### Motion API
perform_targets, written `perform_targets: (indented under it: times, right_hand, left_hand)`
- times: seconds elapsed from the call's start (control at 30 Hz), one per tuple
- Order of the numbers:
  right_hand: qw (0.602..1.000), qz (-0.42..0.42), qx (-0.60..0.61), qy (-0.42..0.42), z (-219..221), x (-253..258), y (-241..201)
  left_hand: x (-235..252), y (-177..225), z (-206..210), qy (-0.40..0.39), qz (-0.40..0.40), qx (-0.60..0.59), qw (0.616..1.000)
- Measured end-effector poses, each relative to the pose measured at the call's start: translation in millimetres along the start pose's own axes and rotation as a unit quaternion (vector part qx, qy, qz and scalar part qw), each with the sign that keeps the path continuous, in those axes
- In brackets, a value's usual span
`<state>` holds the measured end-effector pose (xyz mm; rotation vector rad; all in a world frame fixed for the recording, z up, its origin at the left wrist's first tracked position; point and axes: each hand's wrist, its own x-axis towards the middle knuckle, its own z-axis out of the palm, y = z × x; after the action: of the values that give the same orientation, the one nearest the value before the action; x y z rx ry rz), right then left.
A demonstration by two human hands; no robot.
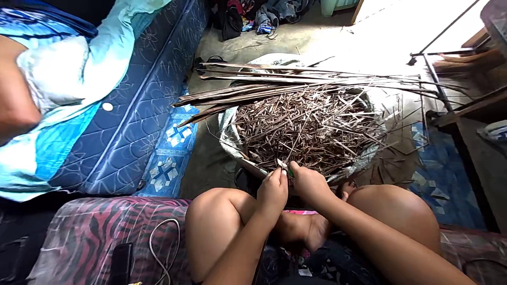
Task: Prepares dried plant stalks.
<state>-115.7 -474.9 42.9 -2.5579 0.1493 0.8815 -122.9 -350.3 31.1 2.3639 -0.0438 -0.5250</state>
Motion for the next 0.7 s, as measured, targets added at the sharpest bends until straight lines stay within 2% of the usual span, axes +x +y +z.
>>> perform_targets:
  times: [0.2, 0.3, 0.4, 0.53, 0.6, 0.7]
  right_hand:
    - [0.997, 0.033, -0.008, 0.074, -6, 13, 2]
    - [0.991, 0.086, 0.012, 0.104, -20, 24, 20]
    - [0.994, 0.073, 0.045, 0.074, -34, 21, 28]
    - [0.992, -0.052, 0.112, -0.009, -11, -4, 14]
    - [0.993, -0.057, 0.092, -0.044, -6, -14, 5]
    - [0.998, -0.031, 0.038, -0.051, -5, -16, -2]
  left_hand:
    - [3, 6, 0, 0.004, 0.010, 0.011, 1.000]
    - [-1, 0, 5, 0.011, 0.022, 0.020, 0.999]
    - [-5, 0, 4, 0.026, 0.029, 0.016, 0.999]
    - [-1, 6, -2, 0.023, 0.003, 0.042, 0.999]
    - [-1, 7, -3, 0.018, -0.011, 0.057, 0.998]
    - [-2, 5, -2, 0.018, -0.012, 0.087, 0.996]
